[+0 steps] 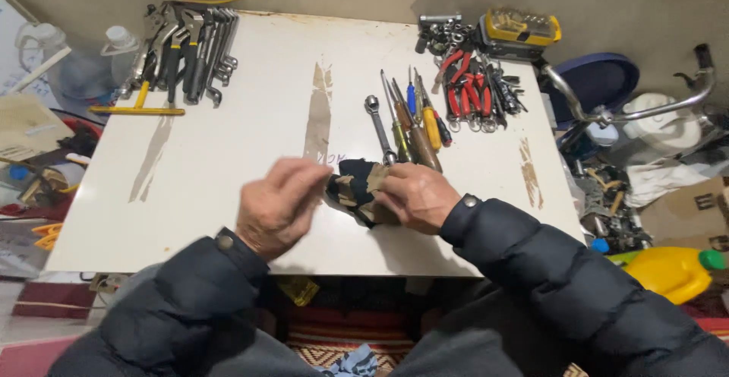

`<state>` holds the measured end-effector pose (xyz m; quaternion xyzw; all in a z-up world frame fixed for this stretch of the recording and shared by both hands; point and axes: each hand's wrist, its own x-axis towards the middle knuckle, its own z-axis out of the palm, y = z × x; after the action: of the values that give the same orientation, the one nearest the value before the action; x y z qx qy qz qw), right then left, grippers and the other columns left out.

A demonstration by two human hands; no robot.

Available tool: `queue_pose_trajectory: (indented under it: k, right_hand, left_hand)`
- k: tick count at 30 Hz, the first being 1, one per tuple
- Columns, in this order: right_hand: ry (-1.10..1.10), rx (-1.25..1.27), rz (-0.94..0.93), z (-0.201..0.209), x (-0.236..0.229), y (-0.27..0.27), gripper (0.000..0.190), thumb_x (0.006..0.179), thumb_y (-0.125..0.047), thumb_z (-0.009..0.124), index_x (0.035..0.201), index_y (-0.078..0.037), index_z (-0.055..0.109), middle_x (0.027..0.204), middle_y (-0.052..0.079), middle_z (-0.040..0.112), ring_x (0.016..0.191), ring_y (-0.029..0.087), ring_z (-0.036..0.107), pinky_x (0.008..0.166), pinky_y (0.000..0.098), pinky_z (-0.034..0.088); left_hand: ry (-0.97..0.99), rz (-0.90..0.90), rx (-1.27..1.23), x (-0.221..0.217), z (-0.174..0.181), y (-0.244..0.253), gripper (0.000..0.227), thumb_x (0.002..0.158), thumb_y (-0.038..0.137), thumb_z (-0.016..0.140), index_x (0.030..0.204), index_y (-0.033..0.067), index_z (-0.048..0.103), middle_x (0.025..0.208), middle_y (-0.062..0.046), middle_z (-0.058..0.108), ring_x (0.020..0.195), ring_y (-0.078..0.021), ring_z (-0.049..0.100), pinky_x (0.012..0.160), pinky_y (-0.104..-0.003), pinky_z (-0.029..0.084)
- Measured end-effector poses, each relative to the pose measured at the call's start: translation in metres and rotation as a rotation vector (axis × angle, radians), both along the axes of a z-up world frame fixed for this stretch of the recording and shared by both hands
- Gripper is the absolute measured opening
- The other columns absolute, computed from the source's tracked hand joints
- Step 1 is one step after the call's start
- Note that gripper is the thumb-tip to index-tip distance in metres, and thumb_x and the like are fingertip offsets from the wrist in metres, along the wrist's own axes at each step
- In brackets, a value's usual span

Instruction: The person wipes a metal wrench with a cloth, then places it on the table. They then pick up a pair of red pliers and wipe them with the same cloth.

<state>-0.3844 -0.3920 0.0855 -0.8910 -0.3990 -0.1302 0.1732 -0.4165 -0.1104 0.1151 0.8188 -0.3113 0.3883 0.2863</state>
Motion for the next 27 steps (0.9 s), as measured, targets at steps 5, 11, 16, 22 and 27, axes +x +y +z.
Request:
queue_pose_trajectory:
  k: [5,11,16,22,27]
  right_hand:
    - [0.168,-0.006,-0.269,0.015,-0.009,-0.017,0.048,0.098,-0.045,0.059,0.064,-0.013,0.052,0.064,0.007,0.057,0.071,0.029,0.067,0.066,0.0377,0.054]
    - [0.493,-0.069,-0.412,-0.003,-0.013,-0.041,0.032,0.094,-0.048,0.064,0.082,-0.018,0.063,0.061,0.009,0.061,0.074,0.034,0.070,0.071,0.0452,0.057]
    - [0.581,-0.080,-0.374,-0.007,-0.019,-0.039,0.020,0.094,-0.041,0.065,0.090,-0.022,0.067,0.064,0.008,0.064,0.074,0.029,0.072,0.070,0.0417,0.058]
    - [0.651,-0.051,-0.270,-0.007,-0.020,-0.030,0.021,0.094,-0.038,0.064,0.093,-0.017,0.069,0.074,0.014,0.070,0.081,0.035,0.073,0.074,0.0457,0.059]
    - [0.708,-0.072,-0.186,0.007,-0.028,-0.015,0.020,0.096,-0.036,0.063,0.094,-0.018,0.070,0.074,0.010,0.071,0.080,0.032,0.074,0.075,0.0442,0.061]
  left_hand:
    - [0.158,0.022,-0.195,0.024,0.013,0.015,0.009,0.100,0.023,0.068,0.101,0.0191,0.076,0.062,0.002,0.062,0.059,-0.0238,0.069,0.059,-0.033,0.056]
    - [0.546,0.179,-0.599,0.048,0.036,0.023,0.032,0.110,0.032,0.052,0.090,0.0179,0.072,0.053,0.000,0.057,0.052,-0.0147,0.056,0.056,-0.027,0.050]
    - [0.768,0.173,-1.031,0.064,0.045,0.026,0.045,0.110,0.043,0.046,0.090,0.0093,0.068,0.054,-0.003,0.052,0.042,-0.0080,0.043,0.040,-0.018,0.038]
    - [0.959,0.154,-1.242,0.074,0.035,0.031,0.048,0.105,0.051,0.049,0.094,0.0089,0.070,0.056,-0.002,0.054,0.038,-0.0077,0.043,0.035,-0.017,0.034]
    - [0.997,0.224,-1.288,0.076,0.032,0.044,0.047,0.105,0.051,0.048,0.097,0.0101,0.070,0.057,0.000,0.055,0.039,-0.0061,0.044,0.035,-0.016,0.033]
